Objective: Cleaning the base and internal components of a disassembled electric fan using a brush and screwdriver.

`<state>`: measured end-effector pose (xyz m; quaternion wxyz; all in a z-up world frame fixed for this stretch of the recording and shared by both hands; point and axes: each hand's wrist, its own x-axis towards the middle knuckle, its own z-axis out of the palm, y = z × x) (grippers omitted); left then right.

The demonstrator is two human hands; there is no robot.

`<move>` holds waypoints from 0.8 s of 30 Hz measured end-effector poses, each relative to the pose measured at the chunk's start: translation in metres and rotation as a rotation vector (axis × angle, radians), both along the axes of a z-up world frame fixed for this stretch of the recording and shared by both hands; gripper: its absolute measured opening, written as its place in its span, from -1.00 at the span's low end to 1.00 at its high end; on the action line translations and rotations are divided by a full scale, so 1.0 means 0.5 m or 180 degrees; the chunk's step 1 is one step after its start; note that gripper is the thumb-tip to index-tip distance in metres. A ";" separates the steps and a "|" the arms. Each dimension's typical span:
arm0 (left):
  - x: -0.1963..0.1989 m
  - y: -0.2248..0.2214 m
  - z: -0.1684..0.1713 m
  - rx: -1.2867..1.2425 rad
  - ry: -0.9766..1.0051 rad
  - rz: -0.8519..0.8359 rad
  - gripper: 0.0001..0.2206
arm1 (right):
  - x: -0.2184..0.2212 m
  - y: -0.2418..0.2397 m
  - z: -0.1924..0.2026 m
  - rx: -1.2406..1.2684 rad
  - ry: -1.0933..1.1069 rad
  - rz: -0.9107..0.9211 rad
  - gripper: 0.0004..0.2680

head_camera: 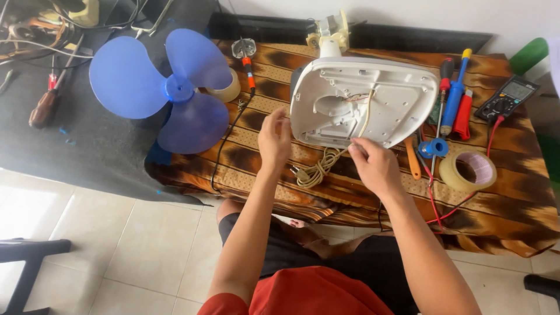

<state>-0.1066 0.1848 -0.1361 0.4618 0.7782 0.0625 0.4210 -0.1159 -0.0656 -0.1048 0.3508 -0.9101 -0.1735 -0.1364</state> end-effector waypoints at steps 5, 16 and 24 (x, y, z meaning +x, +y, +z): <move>-0.020 -0.032 -0.039 0.0002 0.0131 -0.0052 -0.72 | -0.028 0.046 -0.026 -0.0121 0.0451 0.0270 -0.82; 0.051 -0.106 0.153 0.1404 -0.1353 0.0294 -0.69 | 0.140 -0.057 0.128 0.0017 -0.2076 0.0040 -0.88; 0.102 -0.187 0.172 0.2686 -0.0928 0.0458 -0.64 | 0.213 -0.061 0.229 -0.0610 -0.2062 0.0130 -0.86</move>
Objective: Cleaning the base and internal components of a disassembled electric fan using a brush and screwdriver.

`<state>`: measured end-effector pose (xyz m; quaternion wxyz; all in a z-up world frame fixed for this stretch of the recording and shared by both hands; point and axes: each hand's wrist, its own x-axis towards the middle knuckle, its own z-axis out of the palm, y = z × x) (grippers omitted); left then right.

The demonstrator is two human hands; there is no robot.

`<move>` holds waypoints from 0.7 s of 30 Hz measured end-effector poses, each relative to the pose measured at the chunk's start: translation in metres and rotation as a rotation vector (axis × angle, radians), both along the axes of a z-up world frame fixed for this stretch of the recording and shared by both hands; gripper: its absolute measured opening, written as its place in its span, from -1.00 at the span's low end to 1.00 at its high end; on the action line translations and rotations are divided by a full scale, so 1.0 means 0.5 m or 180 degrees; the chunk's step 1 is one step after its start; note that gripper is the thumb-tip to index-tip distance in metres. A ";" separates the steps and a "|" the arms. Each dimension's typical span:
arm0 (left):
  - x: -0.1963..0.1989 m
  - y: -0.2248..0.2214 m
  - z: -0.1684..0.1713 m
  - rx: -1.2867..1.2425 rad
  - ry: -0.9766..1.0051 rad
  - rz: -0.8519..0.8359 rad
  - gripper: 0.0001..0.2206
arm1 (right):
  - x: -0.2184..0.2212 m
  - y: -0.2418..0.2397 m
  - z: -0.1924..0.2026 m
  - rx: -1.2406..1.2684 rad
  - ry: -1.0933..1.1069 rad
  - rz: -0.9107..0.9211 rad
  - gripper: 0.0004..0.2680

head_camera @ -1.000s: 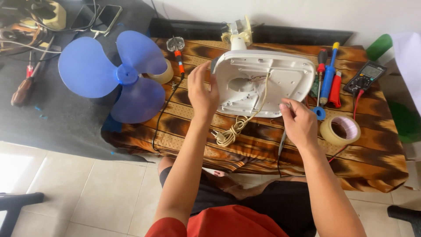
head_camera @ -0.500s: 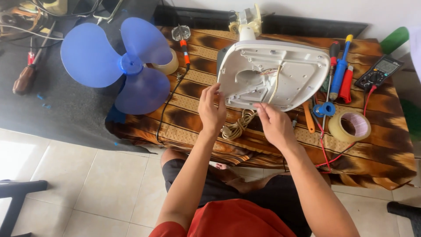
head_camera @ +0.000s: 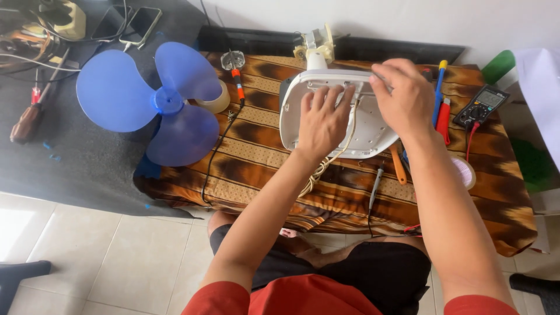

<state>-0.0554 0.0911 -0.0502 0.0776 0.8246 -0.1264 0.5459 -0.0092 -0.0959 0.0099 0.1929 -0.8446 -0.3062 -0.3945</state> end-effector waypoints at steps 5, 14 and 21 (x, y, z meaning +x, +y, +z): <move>-0.023 -0.027 -0.013 -0.0005 0.0119 0.0172 -0.39 | 0.037 -0.011 -0.001 -0.0047 0.0511 -0.0121 -0.89; -0.017 -0.031 -0.012 -0.0166 0.0543 0.0258 -0.33 | 0.010 -0.020 0.148 -0.0285 0.1661 -0.0212 -0.75; 0.008 -0.028 -0.034 -0.0263 0.0512 0.0093 -0.39 | -0.032 -0.037 0.232 -0.0992 0.2475 -0.0312 -0.77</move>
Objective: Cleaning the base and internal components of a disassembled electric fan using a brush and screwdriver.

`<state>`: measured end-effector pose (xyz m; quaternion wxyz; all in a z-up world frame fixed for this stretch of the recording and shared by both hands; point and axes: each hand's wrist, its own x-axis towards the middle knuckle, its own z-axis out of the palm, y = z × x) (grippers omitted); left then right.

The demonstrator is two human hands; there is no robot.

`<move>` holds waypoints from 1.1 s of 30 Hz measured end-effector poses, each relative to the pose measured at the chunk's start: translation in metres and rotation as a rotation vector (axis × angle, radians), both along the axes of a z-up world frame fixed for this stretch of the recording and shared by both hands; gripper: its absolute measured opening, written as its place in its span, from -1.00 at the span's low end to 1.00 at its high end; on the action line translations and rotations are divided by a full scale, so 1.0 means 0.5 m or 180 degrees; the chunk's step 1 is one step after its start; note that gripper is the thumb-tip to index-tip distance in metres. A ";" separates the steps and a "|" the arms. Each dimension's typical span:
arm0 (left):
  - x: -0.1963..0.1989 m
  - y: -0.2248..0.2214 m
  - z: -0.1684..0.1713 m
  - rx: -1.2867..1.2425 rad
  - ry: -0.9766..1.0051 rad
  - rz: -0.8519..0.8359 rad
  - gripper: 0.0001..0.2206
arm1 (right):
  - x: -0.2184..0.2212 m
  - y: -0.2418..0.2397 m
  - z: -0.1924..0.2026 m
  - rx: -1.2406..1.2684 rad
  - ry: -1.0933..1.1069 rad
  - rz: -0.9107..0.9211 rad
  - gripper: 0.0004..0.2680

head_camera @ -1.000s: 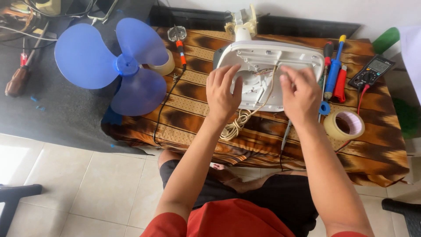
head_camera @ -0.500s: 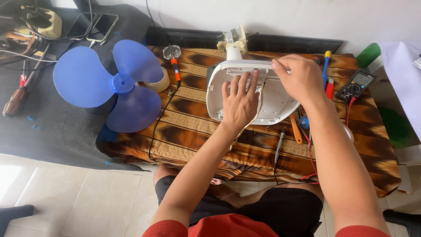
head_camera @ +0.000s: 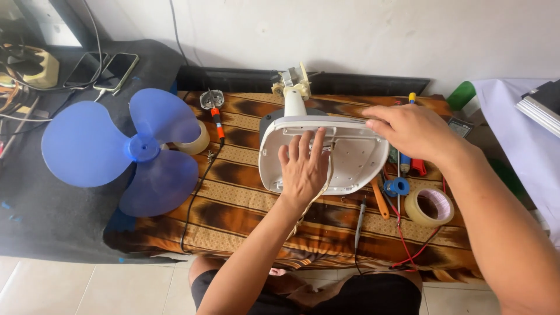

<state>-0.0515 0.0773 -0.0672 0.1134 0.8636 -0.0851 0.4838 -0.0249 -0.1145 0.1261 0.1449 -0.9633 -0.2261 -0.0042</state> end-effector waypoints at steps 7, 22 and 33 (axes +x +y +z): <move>-0.011 -0.010 0.048 0.0063 0.0127 0.0192 -0.44 | 0.050 -0.022 0.001 -0.0818 -0.0104 0.0099 -0.81; 0.025 -0.008 0.105 0.0146 0.0046 0.0176 -0.66 | -0.029 0.030 -0.117 -0.1455 -0.2141 0.0346 -0.91; 0.057 0.014 0.094 0.0178 -0.0098 -0.0162 -0.72 | 0.016 -0.008 -0.082 -0.0419 -0.0678 -0.0094 -0.86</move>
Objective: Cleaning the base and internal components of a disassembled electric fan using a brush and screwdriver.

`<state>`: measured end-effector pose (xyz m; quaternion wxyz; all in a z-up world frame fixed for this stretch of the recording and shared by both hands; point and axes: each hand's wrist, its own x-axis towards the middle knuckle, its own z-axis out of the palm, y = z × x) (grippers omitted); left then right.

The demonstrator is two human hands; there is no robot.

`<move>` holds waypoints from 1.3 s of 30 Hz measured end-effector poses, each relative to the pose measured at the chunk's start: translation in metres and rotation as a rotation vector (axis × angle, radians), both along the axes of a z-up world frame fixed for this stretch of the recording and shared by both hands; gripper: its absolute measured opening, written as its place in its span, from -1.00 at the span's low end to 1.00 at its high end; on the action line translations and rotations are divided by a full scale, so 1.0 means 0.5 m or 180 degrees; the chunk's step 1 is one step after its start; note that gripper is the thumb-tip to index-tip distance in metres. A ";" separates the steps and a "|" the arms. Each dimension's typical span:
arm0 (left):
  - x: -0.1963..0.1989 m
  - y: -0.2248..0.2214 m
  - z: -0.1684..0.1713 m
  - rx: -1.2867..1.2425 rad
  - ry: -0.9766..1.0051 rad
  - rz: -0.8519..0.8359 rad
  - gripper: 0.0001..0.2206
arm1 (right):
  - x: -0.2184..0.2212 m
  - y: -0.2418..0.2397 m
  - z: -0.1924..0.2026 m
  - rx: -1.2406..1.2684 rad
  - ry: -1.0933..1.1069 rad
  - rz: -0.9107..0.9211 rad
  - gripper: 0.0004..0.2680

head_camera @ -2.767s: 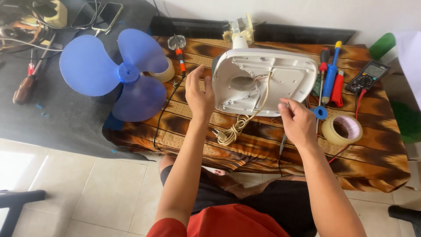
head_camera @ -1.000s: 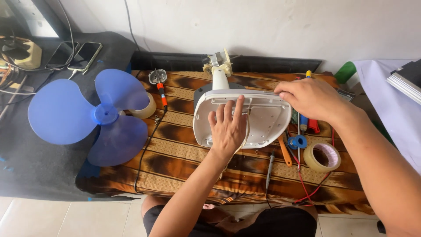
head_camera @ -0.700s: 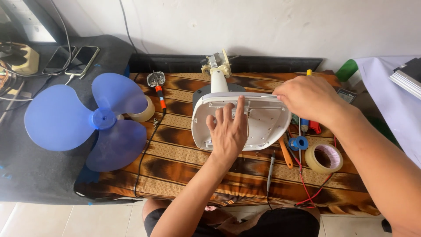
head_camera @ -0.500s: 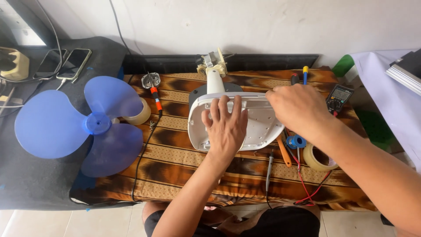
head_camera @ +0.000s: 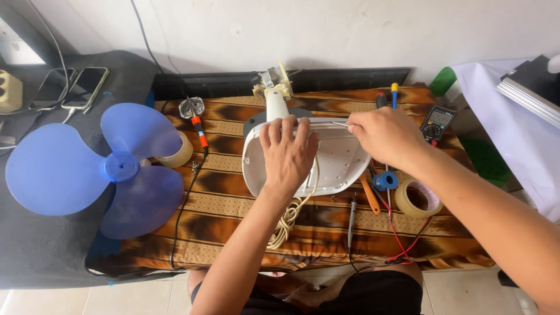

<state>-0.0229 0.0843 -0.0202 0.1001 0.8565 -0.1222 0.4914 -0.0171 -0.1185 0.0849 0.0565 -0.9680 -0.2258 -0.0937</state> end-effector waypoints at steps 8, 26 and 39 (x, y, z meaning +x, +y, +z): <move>0.007 0.005 -0.014 -0.0046 -0.0137 0.0054 -0.83 | -0.003 -0.013 0.087 -0.0582 0.0562 -0.0221 -0.85; 0.009 0.016 -0.004 0.0100 -0.0241 0.0153 -0.73 | 0.120 -0.269 -0.440 -0.0143 0.0571 -0.1164 -0.71; 0.038 -0.004 0.063 0.0862 0.0637 0.0027 -0.40 | 0.082 -0.051 -0.289 0.3723 0.0323 0.0326 -0.64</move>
